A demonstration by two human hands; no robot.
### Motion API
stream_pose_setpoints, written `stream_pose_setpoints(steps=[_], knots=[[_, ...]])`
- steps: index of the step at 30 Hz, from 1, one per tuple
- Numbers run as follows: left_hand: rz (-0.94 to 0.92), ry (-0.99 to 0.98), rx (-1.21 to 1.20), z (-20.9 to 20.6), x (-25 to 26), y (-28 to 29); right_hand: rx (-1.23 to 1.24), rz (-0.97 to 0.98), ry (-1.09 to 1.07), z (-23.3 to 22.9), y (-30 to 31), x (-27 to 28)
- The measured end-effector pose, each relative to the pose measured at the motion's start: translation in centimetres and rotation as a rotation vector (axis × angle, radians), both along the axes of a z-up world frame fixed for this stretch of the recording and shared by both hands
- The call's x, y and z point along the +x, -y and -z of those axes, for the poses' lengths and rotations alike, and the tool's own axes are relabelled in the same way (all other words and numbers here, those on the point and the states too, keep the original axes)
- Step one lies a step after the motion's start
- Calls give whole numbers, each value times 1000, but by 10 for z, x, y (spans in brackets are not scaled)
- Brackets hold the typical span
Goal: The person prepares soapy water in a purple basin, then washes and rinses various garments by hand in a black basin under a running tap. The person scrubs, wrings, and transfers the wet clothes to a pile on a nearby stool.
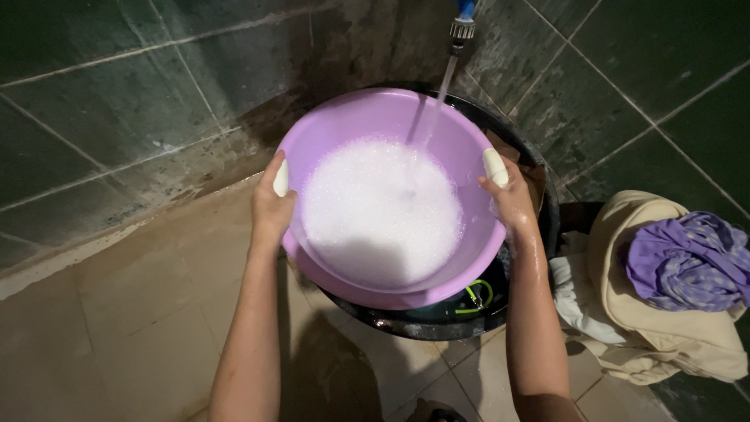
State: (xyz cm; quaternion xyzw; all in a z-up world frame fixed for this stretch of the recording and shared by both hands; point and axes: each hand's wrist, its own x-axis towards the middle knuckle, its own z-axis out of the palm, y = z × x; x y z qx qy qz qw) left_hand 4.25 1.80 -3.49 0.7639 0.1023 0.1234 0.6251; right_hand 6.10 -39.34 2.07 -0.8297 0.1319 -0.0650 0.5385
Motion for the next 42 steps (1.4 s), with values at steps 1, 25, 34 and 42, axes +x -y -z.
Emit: stream_pose_setpoints(steps=[1,25,34,42], knots=[[3,2,0,0,0,0,13,-2,4,1,1,0],[18,-27,-605,5,-32,-3,46,37,-116,-33,5,-25],[-153,-135,-411,-151,-103,-77,81,-96,30,-113,-30,-66],[-444,-220,-65,-196,-218,-169,393,-396,33,-143,-154,-134]])
